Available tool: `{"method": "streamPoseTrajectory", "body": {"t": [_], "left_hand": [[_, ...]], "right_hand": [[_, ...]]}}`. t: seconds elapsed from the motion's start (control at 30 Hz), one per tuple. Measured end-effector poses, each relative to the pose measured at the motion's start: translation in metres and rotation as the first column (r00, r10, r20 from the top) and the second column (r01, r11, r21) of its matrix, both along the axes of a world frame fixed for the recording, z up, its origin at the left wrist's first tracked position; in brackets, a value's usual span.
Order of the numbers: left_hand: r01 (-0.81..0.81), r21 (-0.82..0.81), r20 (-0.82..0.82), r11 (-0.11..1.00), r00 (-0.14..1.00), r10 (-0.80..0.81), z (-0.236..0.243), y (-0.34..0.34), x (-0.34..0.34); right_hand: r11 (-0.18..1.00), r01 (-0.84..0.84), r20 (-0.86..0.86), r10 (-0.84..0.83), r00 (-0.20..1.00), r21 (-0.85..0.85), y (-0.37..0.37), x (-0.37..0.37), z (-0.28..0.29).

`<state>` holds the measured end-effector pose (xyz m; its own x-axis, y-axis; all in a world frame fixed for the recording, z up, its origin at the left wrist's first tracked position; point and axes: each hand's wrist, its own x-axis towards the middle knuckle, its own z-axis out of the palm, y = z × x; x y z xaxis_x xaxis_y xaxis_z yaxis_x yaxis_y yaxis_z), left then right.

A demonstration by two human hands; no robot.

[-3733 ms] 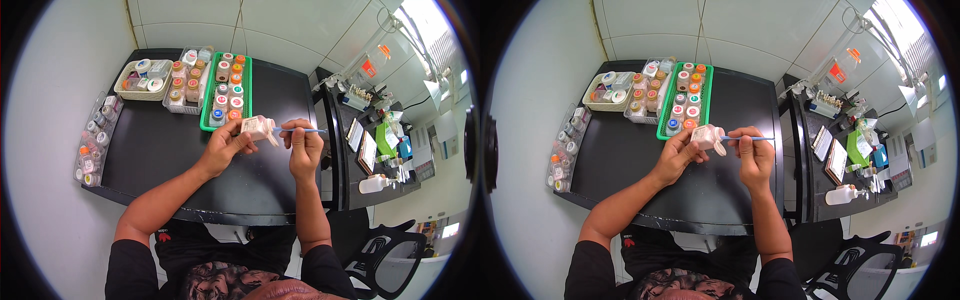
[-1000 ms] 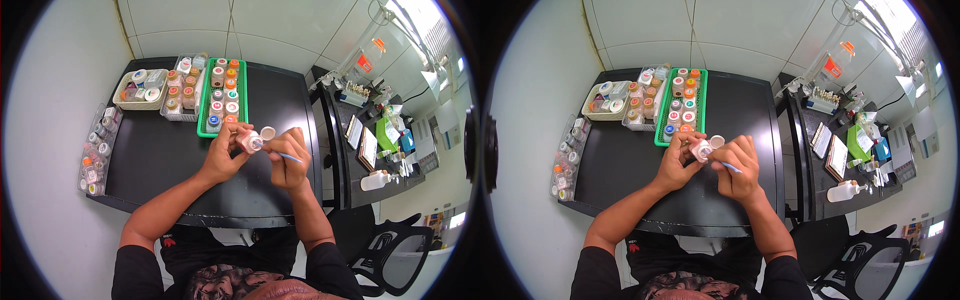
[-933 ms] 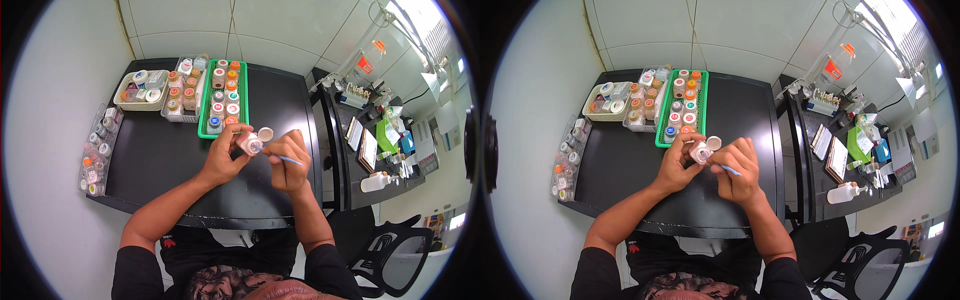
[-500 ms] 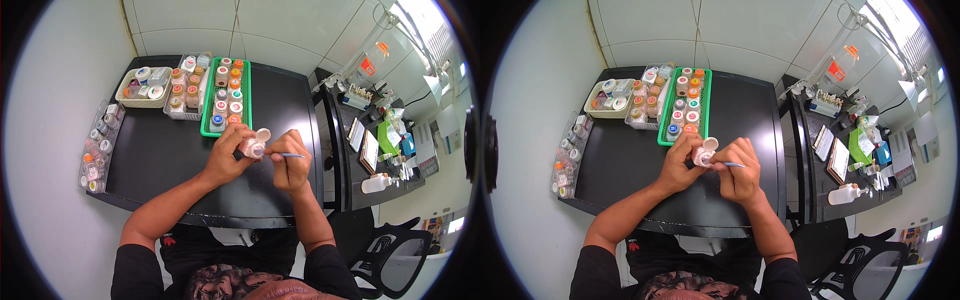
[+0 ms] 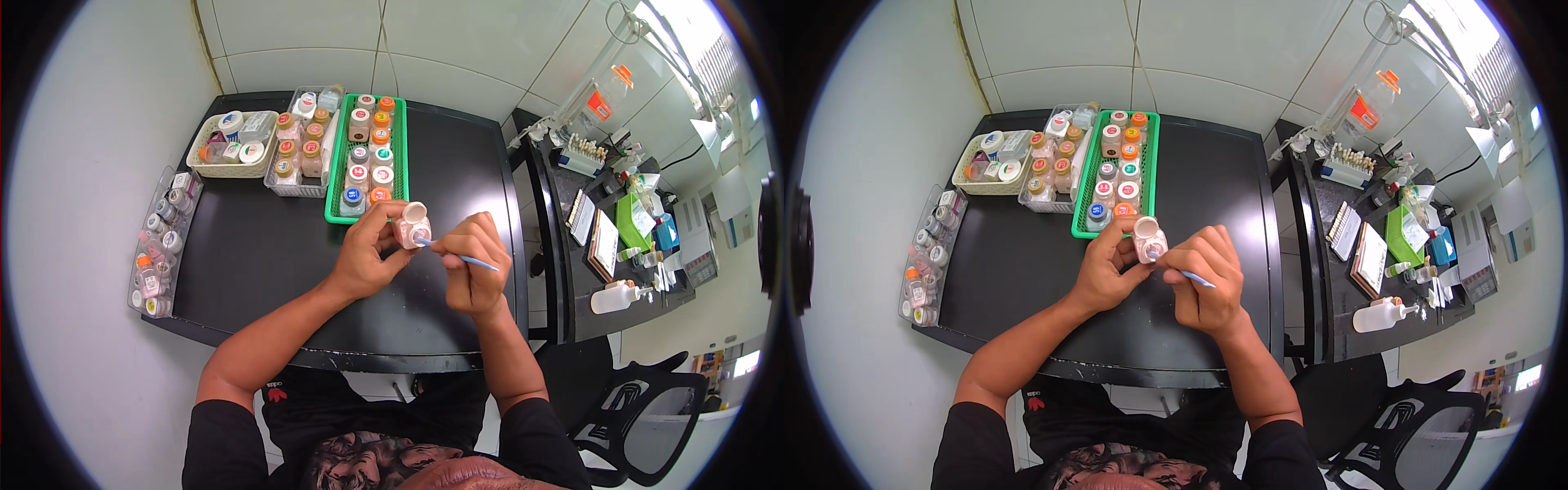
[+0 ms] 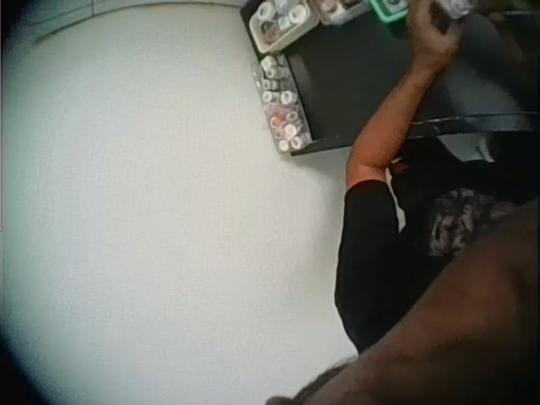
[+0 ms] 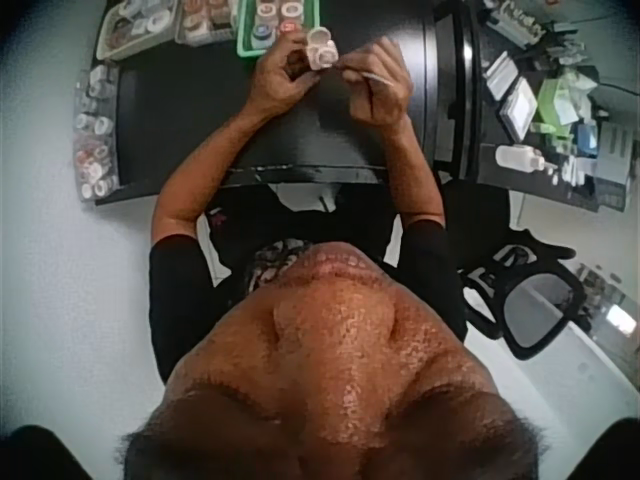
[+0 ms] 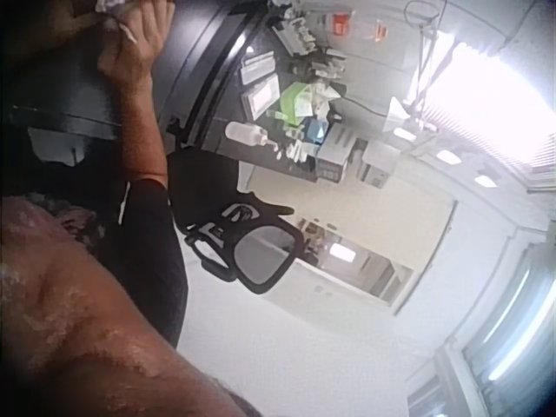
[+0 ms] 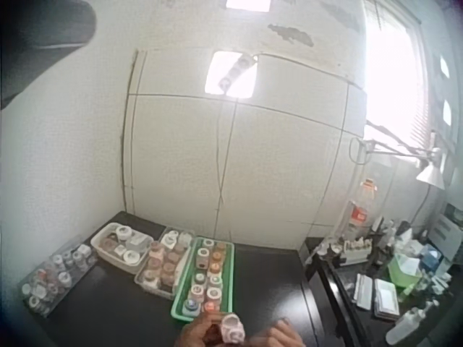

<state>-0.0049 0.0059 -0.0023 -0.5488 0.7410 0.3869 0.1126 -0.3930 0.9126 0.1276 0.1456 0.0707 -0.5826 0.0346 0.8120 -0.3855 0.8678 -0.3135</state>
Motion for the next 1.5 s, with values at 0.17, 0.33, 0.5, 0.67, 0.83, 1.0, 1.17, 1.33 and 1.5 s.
{"method": "streamPoseTrajectory", "body": {"t": [0.17, 0.33, 0.5, 0.67, 0.83, 1.0, 1.17, 1.33, 1.5], "left_hand": [[-0.045, -0.039, -0.055, 0.998, 0.998, 0.042, 0.012, -0.003, 0.004], [-0.278, -0.078, -0.505, 0.958, 0.839, 0.202, 0.012, -0.006, -0.002], [-0.294, -0.036, -0.53, 0.955, 0.816, 0.231, 0.007, -0.004, -0.004], [-0.313, 0.042, -0.525, 0.949, 0.801, 0.287, 0.009, -0.003, -0.003], [-0.238, 0.002, -0.394, 0.971, 0.893, 0.219, 0.003, -0.002, 0.0], [-0.207, -0.041, -0.38, 0.977, 0.908, 0.177, 0.009, -0.002, 0.003], [-0.135, 0.059, -0.301, 0.989, 0.942, 0.146, -0.003, -0.001, 0.0], [-0.174, 0.004, -0.364, 0.985, 0.917, 0.163, -0.003, -0.001, 0.001], [-0.181, 0.022, -0.256, 0.983, 0.95, 0.18, -0.002, -0.003, -0.004]], "right_hand": [[0.999, 0.036, 0.042, -0.037, 0.998, 0.02, 0.003, -0.002, -0.002], [1.0, -0.004, 0.046, 0.003, 0.999, 0.029, 0.001, -0.003, -0.003], [0.997, -0.074, 0.013, 0.074, 0.997, -0.004, -0.006, -0.005, -0.003], [0.996, -0.08, 0.095, 0.076, 0.993, 0.031, -0.006, -0.006, -0.001], [0.998, -0.053, 0.094, 0.051, 0.994, 0.02, -0.002, -0.006, -0.003], [1.0, -0.008, -0.041, 0.008, 0.999, 0.011, -0.006, -0.002, -0.002], [0.987, -0.159, 0.036, 0.159, 0.987, -0.012, -0.006, -0.003, 0.003], [0.999, -0.007, -0.021, 0.008, 1.0, 0.049, -0.003, 0.0, -0.002], [0.99, -0.139, -0.017, 0.14, 0.99, 0.035, -0.008, -0.005, -0.002]]}}
